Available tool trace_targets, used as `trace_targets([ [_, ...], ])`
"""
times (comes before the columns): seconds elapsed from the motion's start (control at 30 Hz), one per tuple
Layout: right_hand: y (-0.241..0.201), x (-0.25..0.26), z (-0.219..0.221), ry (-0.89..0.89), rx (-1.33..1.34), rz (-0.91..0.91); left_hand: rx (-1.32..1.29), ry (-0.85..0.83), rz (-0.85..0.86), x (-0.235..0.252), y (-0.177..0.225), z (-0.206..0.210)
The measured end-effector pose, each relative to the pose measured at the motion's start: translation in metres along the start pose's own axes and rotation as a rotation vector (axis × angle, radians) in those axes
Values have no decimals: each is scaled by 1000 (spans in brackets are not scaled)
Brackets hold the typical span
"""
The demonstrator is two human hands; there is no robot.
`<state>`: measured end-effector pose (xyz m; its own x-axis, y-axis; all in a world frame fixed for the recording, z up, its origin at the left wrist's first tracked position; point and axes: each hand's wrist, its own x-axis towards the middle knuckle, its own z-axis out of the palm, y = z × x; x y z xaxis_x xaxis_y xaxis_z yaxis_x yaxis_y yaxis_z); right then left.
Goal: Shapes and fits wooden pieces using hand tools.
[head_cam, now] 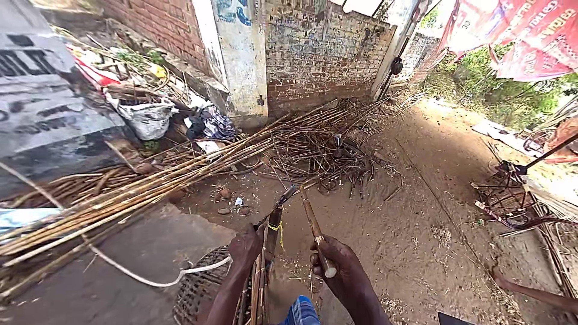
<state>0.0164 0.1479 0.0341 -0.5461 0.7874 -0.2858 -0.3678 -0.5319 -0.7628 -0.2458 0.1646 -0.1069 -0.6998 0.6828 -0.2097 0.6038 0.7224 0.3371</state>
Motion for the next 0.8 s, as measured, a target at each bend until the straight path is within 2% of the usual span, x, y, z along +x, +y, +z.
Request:
trace_targets([
  [0.2, -15, 40, 22, 39, -3, 5, -27, -36, -49, 4, 5, -1],
  [0.43, -14, 15, 21, 25, 115, -5, -124, -99, -80, 9, -1, -6],
  [0.63, -17, 24, 26, 0, 165, -19, -90, -51, -41, 5, -4, -11],
  [0.8, -20, 30, 33, 11, 103, -4, -76, -55, -2, 6, -7, -17],
])
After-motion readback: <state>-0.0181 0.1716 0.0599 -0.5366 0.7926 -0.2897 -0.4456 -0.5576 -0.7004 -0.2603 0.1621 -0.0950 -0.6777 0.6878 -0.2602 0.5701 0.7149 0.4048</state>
